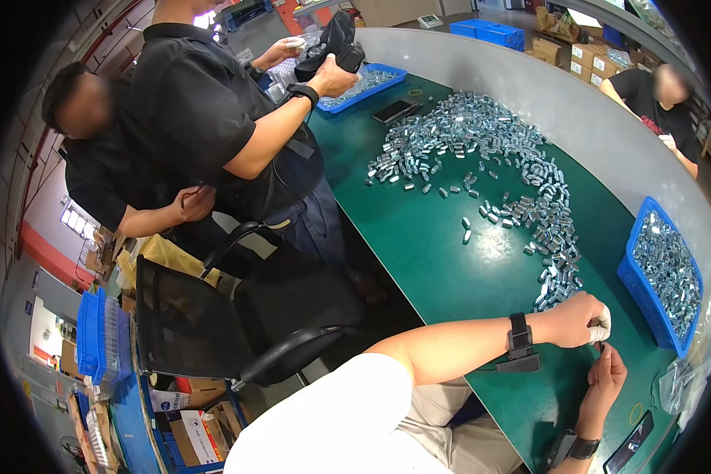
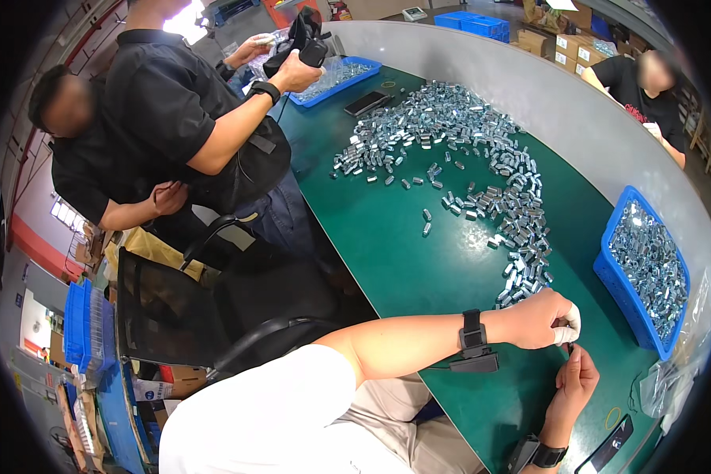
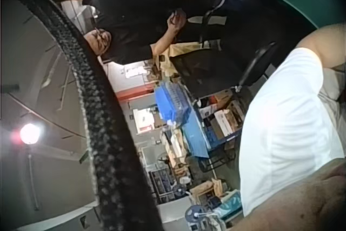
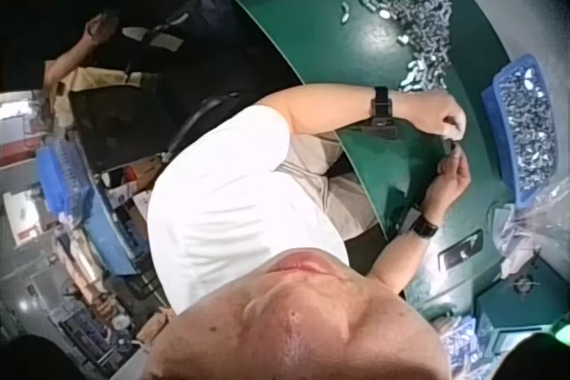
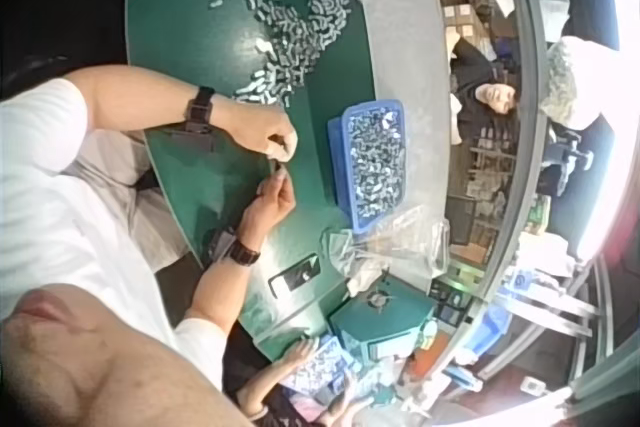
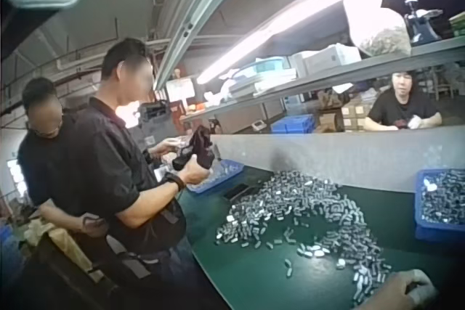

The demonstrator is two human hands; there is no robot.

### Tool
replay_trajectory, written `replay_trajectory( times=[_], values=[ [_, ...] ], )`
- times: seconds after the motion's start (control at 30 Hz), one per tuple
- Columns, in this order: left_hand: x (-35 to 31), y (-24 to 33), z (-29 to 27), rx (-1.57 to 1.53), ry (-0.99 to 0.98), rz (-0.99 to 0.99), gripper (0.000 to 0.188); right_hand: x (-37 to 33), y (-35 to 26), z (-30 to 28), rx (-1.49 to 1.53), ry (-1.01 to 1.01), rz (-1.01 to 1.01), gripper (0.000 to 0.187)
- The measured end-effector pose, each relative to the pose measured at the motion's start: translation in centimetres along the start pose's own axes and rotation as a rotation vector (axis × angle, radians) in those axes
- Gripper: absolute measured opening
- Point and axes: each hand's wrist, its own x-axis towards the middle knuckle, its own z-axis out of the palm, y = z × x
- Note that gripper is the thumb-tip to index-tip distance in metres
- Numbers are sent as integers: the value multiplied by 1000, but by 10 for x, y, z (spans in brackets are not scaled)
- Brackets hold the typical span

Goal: The person is assembling small metal components by hand at a manual workstation.

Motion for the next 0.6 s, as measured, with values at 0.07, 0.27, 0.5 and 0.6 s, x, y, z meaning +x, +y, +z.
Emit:
replay_trajectory(
  times=[0.07,0.27,0.5,0.6],
  values=[
    [-1,0,-2,-1,2,-6,10,0,1,1,-5,5,2,27],
    [-3,0,-3,15,11,3,9,0,3,-3,17,-13,14,28],
    [-3,-5,-2,13,18,31,8,2,4,-4,-9,-55,11,30],
    [-3,-7,-2,5,15,54,8,2,5,-3,-20,-32,2,31]
  ],
)
